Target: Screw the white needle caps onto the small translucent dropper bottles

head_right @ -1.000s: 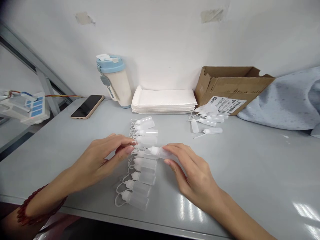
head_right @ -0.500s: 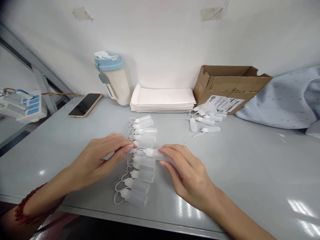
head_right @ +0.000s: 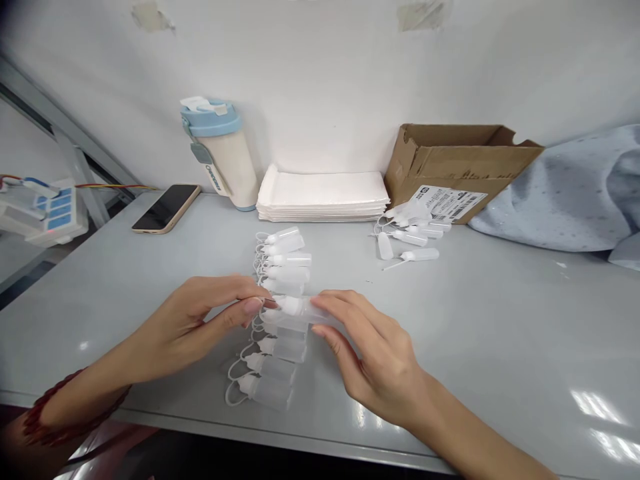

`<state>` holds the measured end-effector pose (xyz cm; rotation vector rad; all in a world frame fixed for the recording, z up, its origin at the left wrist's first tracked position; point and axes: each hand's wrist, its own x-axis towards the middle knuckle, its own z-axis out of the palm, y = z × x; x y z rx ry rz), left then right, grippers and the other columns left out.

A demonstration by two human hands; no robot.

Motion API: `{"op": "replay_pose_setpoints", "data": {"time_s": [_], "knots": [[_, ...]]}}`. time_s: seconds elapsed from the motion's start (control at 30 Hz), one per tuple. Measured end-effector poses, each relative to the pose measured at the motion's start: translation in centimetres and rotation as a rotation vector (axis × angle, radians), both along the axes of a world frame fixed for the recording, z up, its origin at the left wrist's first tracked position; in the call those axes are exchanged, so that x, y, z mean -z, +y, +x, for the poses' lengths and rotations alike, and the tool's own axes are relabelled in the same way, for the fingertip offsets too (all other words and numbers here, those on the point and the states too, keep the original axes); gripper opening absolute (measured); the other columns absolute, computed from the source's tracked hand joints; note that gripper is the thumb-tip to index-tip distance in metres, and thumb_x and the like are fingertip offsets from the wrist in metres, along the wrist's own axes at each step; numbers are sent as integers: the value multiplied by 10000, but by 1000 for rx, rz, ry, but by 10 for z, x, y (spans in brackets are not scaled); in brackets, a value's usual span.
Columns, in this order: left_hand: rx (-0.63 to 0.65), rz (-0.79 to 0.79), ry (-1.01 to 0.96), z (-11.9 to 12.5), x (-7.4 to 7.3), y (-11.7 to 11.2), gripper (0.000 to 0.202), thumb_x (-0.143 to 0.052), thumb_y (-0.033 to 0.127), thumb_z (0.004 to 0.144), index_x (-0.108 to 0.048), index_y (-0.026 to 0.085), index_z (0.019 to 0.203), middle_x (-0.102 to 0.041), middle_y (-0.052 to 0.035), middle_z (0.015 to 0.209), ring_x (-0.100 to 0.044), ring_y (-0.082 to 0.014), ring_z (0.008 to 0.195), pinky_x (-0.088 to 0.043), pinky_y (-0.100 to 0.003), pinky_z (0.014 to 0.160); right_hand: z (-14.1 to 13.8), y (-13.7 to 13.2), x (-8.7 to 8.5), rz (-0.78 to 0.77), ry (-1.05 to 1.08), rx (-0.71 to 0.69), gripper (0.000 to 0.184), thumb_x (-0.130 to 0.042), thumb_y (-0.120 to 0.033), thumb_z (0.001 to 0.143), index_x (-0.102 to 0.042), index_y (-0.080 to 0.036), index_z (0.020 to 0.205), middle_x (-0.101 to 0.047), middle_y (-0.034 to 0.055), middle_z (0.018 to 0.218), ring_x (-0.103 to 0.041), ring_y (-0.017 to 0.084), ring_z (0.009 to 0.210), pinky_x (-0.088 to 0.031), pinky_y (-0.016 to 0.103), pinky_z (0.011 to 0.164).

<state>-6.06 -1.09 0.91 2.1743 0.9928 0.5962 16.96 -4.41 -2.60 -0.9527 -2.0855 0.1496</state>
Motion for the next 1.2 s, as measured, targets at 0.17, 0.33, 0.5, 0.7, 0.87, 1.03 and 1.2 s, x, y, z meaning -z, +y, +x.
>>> {"op": "replay_pose_setpoints", "data": {"time_s": [0.17,0.33,0.5,0.7,0.87,1.03,1.2], "knots": [[12,-14,-9,-1,1,0,218,-422,232,955,-628,187,900,-543,39,677,-499,-81,643,-399,-198,624,0,-1,0,17,5,-7,306,-559,-44,822,-571,-157,1107,-692,72,943,-669,178,876,-573,286,767],[44,8,13,-2,3,1,208,-419,211,956,-624,181,960,-572,33,723,-500,-83,660,-402,-204,657,0,-1,2,25,10,-21,340,-548,-32,826,-554,-177,1134,-690,70,950,-665,186,884,-575,315,771],[88,57,21,-2,3,1,206,-414,200,956,-617,168,953,-618,8,779,-535,-103,706,-405,-222,663,0,-2,4,39,8,-25,345,-551,-38,823,-556,-174,1140,-692,76,957,-673,194,881,-578,325,776],[111,114,39,0,5,-2,206,-406,183,954,-608,156,922,-619,3,764,-531,-106,706,-411,-230,681,1,-2,7,52,-19,-21,358,-542,-42,828,-552,-184,1157,-696,75,965,-679,202,876,-581,339,780],[104,159,48,-3,5,2,174,-450,181,934,-622,165,915,-605,8,722,-520,-116,692,-417,-260,713,1,-1,8,55,-23,-28,352,-543,-39,830,-550,-179,1153,-689,81,964,-672,199,871,-582,340,761],[46,205,5,-8,2,4,127,-540,161,884,-622,166,981,-627,1,777,-521,-108,705,-426,-252,714,0,0,6,71,-24,-5,327,-556,-31,824,-561,-165,1123,-684,88,949,-668,191,864,-577,325,741],[32,223,12,-4,2,0,105,-518,155,893,-622,170,897,-608,8,726,-507,-106,669,-418,-249,680,1,0,6,80,-44,-5,323,-521,-49,845,-558,-185,1136,-693,80,943,-678,198,862,-585,340,739]]}}
